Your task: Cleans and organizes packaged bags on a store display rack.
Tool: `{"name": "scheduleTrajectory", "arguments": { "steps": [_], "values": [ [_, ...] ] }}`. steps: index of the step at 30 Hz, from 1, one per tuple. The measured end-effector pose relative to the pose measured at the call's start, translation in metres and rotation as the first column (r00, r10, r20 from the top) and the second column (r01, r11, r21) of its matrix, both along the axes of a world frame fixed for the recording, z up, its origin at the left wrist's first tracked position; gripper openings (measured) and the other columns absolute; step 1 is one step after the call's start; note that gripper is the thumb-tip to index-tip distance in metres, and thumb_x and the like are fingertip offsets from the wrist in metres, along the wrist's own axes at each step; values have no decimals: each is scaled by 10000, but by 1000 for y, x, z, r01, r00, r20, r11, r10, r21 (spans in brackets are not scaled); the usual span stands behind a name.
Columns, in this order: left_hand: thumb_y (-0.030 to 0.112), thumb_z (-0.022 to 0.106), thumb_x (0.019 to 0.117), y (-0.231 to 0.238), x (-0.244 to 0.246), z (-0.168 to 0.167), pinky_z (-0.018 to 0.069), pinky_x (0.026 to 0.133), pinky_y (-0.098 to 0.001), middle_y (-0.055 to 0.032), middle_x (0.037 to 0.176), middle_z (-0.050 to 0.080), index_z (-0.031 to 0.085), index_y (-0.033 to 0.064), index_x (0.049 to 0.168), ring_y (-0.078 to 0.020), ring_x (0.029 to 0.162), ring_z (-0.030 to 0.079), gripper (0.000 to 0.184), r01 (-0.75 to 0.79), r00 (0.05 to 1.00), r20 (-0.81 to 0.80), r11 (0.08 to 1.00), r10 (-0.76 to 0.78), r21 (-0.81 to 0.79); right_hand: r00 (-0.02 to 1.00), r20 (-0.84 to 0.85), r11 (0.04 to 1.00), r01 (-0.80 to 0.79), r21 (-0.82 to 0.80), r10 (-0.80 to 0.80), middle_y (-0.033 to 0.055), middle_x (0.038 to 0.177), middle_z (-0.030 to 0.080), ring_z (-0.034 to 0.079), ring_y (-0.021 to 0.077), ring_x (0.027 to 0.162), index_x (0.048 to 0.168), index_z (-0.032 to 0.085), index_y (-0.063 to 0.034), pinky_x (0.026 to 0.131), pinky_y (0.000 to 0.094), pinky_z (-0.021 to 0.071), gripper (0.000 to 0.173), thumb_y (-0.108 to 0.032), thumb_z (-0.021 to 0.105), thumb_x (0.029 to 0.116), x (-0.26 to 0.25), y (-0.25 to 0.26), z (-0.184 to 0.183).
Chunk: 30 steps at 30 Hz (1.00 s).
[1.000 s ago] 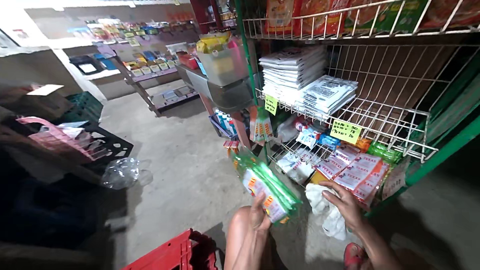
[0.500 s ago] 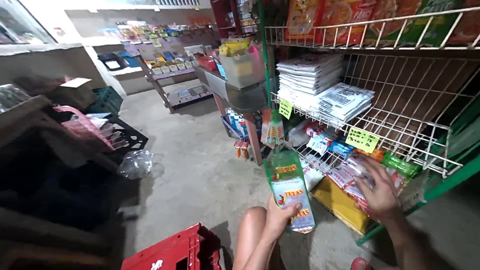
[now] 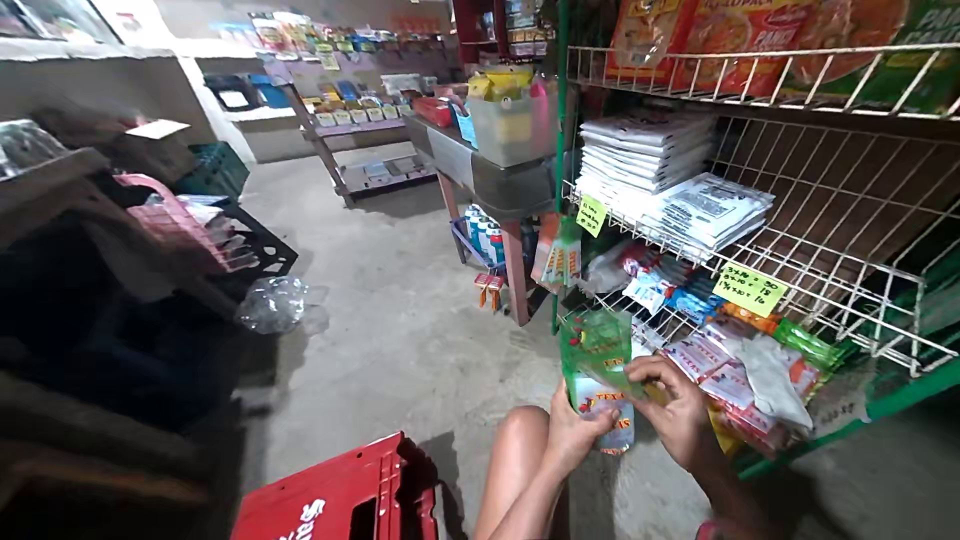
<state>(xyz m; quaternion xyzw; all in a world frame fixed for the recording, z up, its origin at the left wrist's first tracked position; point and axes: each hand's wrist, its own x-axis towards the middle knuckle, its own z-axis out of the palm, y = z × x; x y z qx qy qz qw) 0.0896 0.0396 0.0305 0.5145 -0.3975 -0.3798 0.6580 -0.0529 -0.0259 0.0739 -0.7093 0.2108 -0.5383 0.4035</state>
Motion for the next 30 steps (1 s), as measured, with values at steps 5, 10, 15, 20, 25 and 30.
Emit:
{"name": "scheduleTrajectory", "arguments": {
  "steps": [5, 10, 15, 20, 25, 30],
  "values": [
    [59, 863, 680, 7, 7, -3, 582, 901, -215, -56, 1059, 721, 518, -114, 1263, -15, 961, 698, 700, -34, 994, 95, 993, 45, -115, 996, -19, 990, -89, -113, 87, -88, 1083, 732, 660, 22, 1105, 1002, 703, -211, 977, 208, 539, 90, -229, 717, 915, -5, 5, 3],
    [87, 869, 659, 11, 8, -4, 563, 925, -210, -72, 1094, 715, 548, -108, 1260, -14, 999, 684, 709, -12, 988, 150, 995, 27, -99, 999, 2, 999, 41, -13, -40, -100, 890, 713, 653, -81, 846, 1003, 676, -42, 804, 127, 553, 132, -147, 613, 954, 5, 19, 16],
    [32, 862, 632, 11, 6, -8, 581, 907, -224, -63, 1070, 725, 562, -89, 1236, -31, 982, 699, 685, 22, 992, 125, 992, -6, -122, 991, 102, 994, 83, 77, -91, -78, 942, 723, 692, -25, 807, 1218, 530, -6, 755, 167, 595, 349, 1, 641, 887, 17, 20, 16],
    [14, 852, 632, 11, 6, -7, 587, 898, -229, -62, 1058, 729, 560, -87, 1240, -40, 965, 707, 682, 25, 995, 96, 996, -16, -91, 989, 86, 987, 131, -93, -123, -33, 1119, 681, 656, -32, 988, 1020, 653, -95, 813, 125, 563, 128, -48, 673, 903, 13, 16, 0],
    [25, 858, 641, 9, 4, -8, 585, 903, -224, -65, 1072, 729, 552, -89, 1251, -36, 971, 706, 692, 29, 996, 89, 995, -20, -90, 999, -24, 982, 30, -185, -35, -29, 1146, 668, 634, -27, 1039, 955, 695, -137, 854, 118, 546, 68, -90, 673, 910, 1, 9, 4],
    [37, 860, 636, 9, 4, -11, 581, 896, -217, -57, 1056, 728, 555, -83, 1242, -25, 961, 702, 689, 19, 995, 103, 995, -9, -101, 951, -306, 961, -59, -269, -27, 79, 1124, 659, 626, -29, 957, 989, 770, -69, 831, 96, 525, 204, -196, 621, 930, -9, 11, 18]
  ]
}}
